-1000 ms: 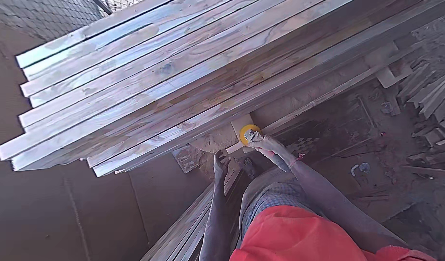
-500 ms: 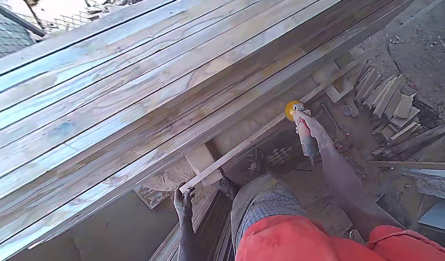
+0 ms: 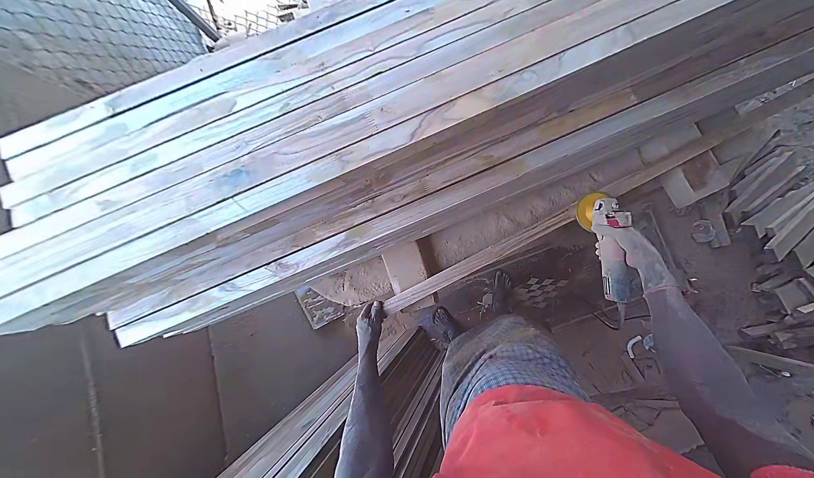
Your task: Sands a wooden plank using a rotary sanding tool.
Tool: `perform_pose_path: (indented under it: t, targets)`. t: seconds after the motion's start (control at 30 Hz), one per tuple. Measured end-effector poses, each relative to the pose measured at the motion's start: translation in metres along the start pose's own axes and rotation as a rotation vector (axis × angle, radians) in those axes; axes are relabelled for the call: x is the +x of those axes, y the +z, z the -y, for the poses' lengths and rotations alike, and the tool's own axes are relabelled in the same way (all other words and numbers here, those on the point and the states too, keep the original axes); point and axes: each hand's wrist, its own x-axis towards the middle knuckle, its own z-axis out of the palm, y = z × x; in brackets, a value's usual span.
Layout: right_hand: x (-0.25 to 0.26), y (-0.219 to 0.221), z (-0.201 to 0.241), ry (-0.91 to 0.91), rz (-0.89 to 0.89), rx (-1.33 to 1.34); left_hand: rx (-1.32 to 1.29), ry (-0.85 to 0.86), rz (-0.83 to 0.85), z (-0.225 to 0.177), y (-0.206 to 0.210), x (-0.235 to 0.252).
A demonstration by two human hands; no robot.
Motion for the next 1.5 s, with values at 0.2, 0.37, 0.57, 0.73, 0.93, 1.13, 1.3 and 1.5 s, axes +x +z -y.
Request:
perform_pose_path:
  t: [0.2,0.37,0.57,0.73,0.93,1.13,1.3,1.5]
  targets:
    - [-0.093,0.189,-0.002,-0.027,0.306,-0.332,-0.368,-0.231,0.061,0.012,-0.02,-0.011]
    - [-0.159,0.328,-0.019,-0.112,0.499,-0.63,-0.532,-0.326,-0.116,0.065,-0.057,-0.03]
    - [-0.237,0.451,-0.017,-0.275,0.635,-0.944,-0.671,-0.524,-0.192,0.108,-0.084,-0.062]
    - [-0.261,0.494,-0.017,-0.301,0.65,-0.941,-0.872,-0.525,-0.132,0.094,-0.074,-0.046]
    - [-0.213,0.429,-0.024,-0.168,0.533,-0.738,-0.844,-0.332,0.032,0.032,-0.043,-0.006]
    - [-0.175,0.315,-0.008,-0.032,0.327,-0.388,-0.31,-0.021,-0.144,0.004,-0.009,0.006]
    - [-0.122,0.22,0.001,-0.002,0.194,-0.105,0.462,0.129,-0.232,-0.028,0.001,0.004]
    - [-0.018,0.089,0.025,0.022,0.072,0.024,0.585,0.239,-0.187,-0.1,0.091,0.0]
